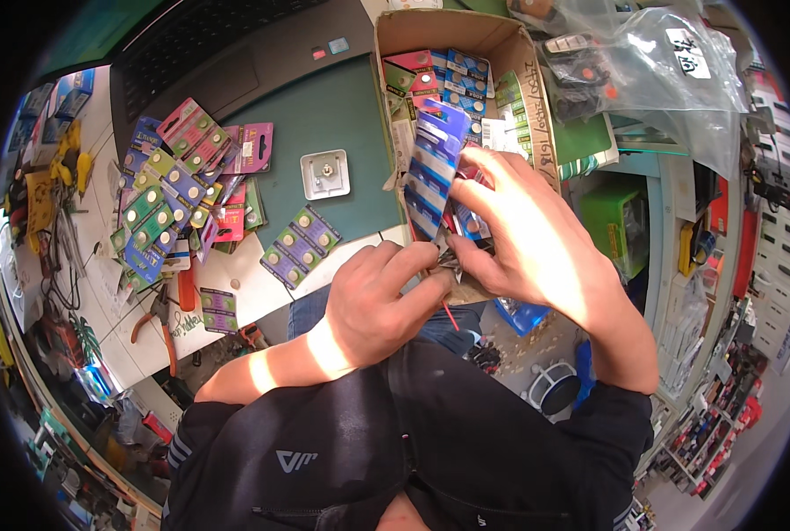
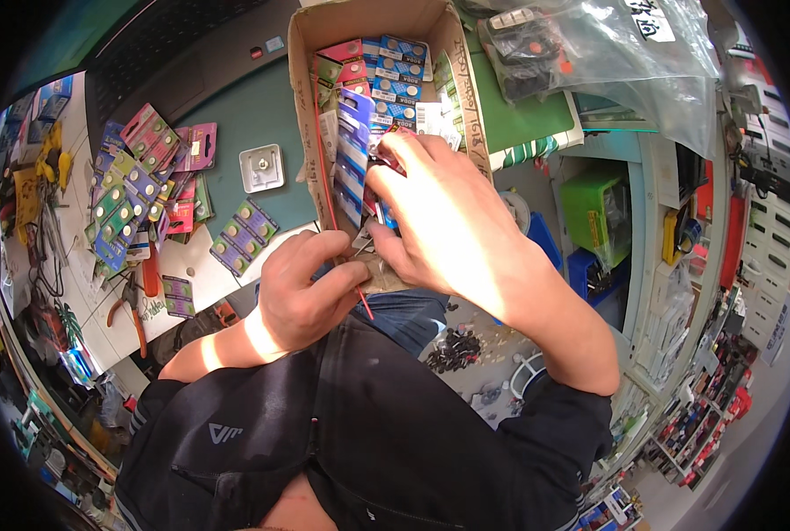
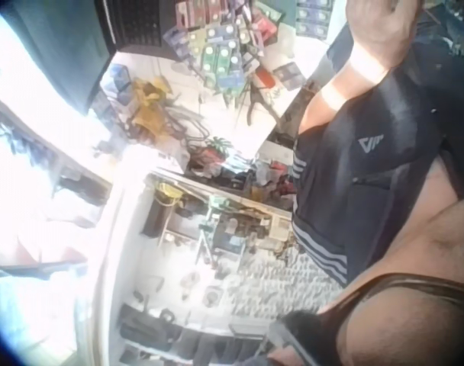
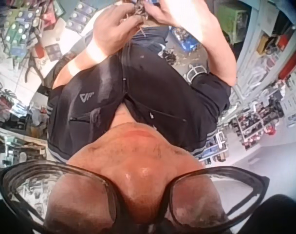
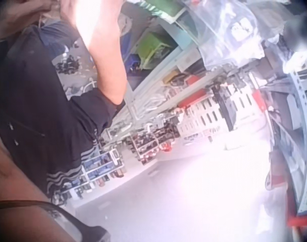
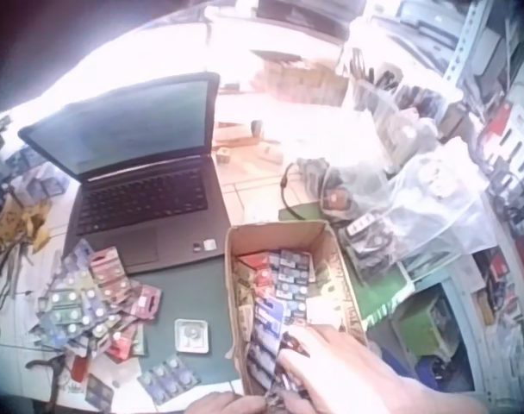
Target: The person sorts through a box of small electronic components, primarily button cell batteries in blister packs. They pick up individual packages, turn them over to inspect both sides, and place them back into the box or on the table. The person also handles a small white plastic component, examining it closely.
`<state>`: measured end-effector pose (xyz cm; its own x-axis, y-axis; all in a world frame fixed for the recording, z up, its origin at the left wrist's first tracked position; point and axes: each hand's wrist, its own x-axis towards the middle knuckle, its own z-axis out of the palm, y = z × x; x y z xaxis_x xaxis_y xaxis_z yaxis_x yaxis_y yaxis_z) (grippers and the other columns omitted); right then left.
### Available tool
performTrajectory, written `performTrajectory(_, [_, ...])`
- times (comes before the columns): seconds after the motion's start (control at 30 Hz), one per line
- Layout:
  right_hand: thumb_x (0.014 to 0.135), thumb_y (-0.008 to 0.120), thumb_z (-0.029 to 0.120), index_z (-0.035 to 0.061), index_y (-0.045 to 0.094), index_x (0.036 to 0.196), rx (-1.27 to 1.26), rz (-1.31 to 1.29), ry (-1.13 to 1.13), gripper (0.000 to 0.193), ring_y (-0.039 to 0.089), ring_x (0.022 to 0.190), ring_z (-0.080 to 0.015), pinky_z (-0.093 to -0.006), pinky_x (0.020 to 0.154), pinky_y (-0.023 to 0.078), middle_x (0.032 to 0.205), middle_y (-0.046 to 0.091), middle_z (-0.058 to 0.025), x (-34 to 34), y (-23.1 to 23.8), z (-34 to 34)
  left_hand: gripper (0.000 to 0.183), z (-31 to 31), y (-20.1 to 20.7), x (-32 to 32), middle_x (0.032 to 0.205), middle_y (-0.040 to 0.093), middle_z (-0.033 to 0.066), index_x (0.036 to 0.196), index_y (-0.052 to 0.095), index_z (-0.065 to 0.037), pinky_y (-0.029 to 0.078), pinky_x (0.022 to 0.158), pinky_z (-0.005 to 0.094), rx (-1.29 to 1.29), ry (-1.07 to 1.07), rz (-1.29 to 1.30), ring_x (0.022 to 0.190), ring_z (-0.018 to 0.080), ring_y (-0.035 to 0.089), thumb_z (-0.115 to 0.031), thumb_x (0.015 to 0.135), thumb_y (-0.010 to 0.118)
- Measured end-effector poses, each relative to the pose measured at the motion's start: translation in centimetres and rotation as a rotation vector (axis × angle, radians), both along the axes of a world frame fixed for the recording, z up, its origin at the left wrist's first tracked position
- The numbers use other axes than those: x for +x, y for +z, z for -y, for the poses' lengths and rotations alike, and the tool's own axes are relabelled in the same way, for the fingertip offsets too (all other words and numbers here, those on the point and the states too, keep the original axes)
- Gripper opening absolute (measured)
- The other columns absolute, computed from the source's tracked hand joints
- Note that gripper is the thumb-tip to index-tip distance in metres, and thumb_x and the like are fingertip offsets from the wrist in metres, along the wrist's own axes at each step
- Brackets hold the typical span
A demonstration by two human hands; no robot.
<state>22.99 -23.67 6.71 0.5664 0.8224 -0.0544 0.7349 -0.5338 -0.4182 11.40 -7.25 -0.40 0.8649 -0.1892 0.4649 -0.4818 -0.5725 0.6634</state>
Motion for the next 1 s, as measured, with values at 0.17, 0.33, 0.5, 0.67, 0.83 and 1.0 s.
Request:
performTrajectory(0.17, [0.077,0.069,0.013,0.0014,0.062,0.100,0.037,-0.032,-0.001,0.027,0.059,0.098,-0.0362,-0.0428,0.083,0.050,0.111,0.058,-0.0186,0.0,-0.3,0.2,0.025,0.1,-0.2,0.0,0.096,0.055,0.0046,0.087,0.061,-0.008,0.044,0.054,0.0332,-0.024,-0.001,-0.007,0.063,0.0198,0.054,-0.007,0.063,0.070])
performTrajectory(0.33, [0.082,0.066,0.011,0.0021,0.063,0.088,0.075,0.027,-0.125,0.011,0.061,0.070,-0.0327,-0.0390,0.062,0.052,0.077,0.060,-0.0140,0.8,-0.3,-0.3,0.026,-0.1,-0.3,-0.1,0.096,0.055,0.0055,0.086,0.060,-0.008,0.044,0.052,0.0328,-0.017,-0.023,-0.021,0.063,0.0195,0.053,-0.009,0.061,0.069])
performTrajectory(0.5, [0.089,0.066,0.011,0.0005,0.067,0.095,0.386,0.082,-0.366,0.012,0.065,0.063,-0.0261,-0.0321,0.057,0.050,0.077,0.067,-0.0157,2.7,-0.3,-0.5,0.034,-0.1,-0.2,-0.1,0.091,0.054,0.0079,0.085,0.064,-0.007,0.044,0.052,0.0341,-0.032,-0.039,-0.041,0.061,0.0224,0.055,0.000,0.053,0.074])
performTrajectory(0.67, [0.095,0.063,0.016,-0.0046,0.067,0.101,0.597,-0.403,-0.747,0.022,0.059,0.065,-0.0015,-0.0200,0.057,0.046,0.072,0.068,0.0005,4.6,-0.3,0.1,0.034,-0.1,-0.5,-0.1,0.092,0.054,0.0077,0.085,0.064,-0.007,0.044,0.053,0.0331,-0.029,-0.046,-0.033,0.062,0.0221,0.056,0.001,0.054,0.074])
performTrajectory(0.83, [0.097,0.061,0.019,-0.0025,0.068,0.101,0.701,-0.602,-0.841,0.022,0.057,0.067,-0.0011,-0.0198,0.058,0.046,0.076,0.066,0.0023,4.5,-0.2,0.3,0.035,0.0,-0.5,-0.1,0.092,0.053,0.0076,0.085,0.063,-0.007,0.045,0.054,0.0331,-0.045,-0.055,-0.041,0.064,0.0221,0.057,0.002,0.053,0.075])
performTrajectory(1.0, [0.083,0.073,0.010,0.0009,0.067,0.099,0.667,0.404,-0.255,0.019,0.063,0.073,-0.0127,-0.0275,0.065,0.052,0.082,0.068,-0.0037,3.9,-0.3,1.7,0.035,-0.1,-0.5,-0.1,0.092,0.054,0.0079,0.084,0.063,-0.007,0.046,0.055,0.0332,-0.050,-0.053,-0.043,0.066,0.0223,0.057,0.002,0.052,0.075])
